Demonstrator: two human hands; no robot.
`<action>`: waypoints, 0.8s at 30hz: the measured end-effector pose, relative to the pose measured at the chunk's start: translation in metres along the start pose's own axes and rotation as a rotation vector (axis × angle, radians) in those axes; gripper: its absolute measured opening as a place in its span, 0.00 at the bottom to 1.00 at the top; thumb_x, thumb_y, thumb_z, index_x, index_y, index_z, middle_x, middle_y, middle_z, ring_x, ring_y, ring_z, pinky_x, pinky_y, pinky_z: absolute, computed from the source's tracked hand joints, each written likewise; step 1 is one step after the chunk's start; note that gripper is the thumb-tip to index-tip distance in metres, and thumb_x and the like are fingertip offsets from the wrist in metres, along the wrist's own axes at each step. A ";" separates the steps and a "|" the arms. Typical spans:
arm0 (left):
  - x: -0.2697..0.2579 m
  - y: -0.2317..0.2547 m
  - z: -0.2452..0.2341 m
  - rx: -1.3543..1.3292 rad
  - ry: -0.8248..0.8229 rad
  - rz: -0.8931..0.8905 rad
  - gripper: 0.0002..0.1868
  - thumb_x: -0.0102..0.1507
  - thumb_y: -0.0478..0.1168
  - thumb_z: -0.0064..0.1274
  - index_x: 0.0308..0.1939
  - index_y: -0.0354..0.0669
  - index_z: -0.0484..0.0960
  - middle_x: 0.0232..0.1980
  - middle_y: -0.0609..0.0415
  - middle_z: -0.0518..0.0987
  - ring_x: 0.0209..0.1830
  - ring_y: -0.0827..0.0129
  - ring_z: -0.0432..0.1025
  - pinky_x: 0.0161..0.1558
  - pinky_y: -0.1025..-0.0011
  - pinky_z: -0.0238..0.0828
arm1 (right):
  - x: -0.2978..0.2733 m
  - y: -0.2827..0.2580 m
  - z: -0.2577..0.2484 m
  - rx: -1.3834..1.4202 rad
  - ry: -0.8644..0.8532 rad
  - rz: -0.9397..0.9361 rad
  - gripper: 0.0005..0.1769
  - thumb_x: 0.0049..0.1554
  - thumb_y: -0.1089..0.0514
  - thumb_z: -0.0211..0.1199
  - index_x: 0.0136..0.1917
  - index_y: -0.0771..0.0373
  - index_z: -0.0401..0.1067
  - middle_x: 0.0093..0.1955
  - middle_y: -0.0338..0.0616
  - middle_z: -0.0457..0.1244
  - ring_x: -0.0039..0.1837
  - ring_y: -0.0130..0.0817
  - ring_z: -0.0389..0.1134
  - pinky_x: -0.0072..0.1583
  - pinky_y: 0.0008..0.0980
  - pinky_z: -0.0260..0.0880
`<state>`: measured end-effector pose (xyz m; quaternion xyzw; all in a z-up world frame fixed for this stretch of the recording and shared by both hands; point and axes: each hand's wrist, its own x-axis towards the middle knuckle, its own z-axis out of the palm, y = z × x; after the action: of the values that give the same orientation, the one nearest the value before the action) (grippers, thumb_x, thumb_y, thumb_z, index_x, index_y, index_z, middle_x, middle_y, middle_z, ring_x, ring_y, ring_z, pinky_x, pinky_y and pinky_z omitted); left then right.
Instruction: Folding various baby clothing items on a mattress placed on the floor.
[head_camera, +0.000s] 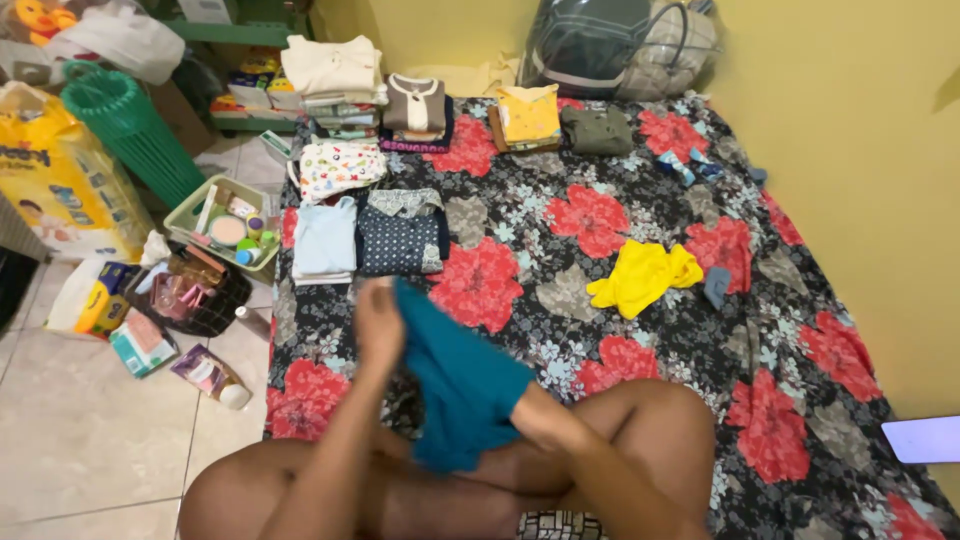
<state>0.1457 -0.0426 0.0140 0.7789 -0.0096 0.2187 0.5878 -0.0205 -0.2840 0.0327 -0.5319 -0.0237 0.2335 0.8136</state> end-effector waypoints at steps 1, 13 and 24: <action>0.006 -0.015 -0.009 -0.003 -0.005 0.002 0.20 0.76 0.49 0.40 0.46 0.35 0.77 0.42 0.44 0.78 0.43 0.65 0.71 0.49 0.65 0.67 | -0.006 -0.022 -0.007 0.013 -0.004 0.005 0.26 0.67 0.54 0.54 0.74 0.68 0.65 0.70 0.49 0.65 0.68 0.40 0.64 0.69 0.41 0.63; -0.051 -0.029 -0.028 0.111 -0.281 -0.156 0.12 0.70 0.43 0.48 0.46 0.38 0.81 0.41 0.42 0.82 0.42 0.52 0.76 0.47 0.58 0.71 | -0.043 -0.098 -0.014 -0.904 0.820 -0.601 0.19 0.63 0.62 0.69 0.67 0.65 0.76 0.48 0.40 0.61 0.49 0.27 0.61 0.51 0.25 0.61; -0.149 0.094 0.019 0.051 -0.381 0.519 0.29 0.54 0.36 0.65 0.55 0.29 0.71 0.56 0.32 0.72 0.55 0.38 0.68 0.56 0.51 0.67 | -0.039 -0.144 0.092 -0.668 0.453 -0.270 0.33 0.59 0.64 0.60 0.77 0.55 0.61 0.54 0.37 0.67 0.39 0.22 0.62 0.40 0.25 0.69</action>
<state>-0.0083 -0.1254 0.0427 0.7919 -0.3123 0.2117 0.4803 -0.0306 -0.2686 0.2073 -0.7963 0.0116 -0.0185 0.6045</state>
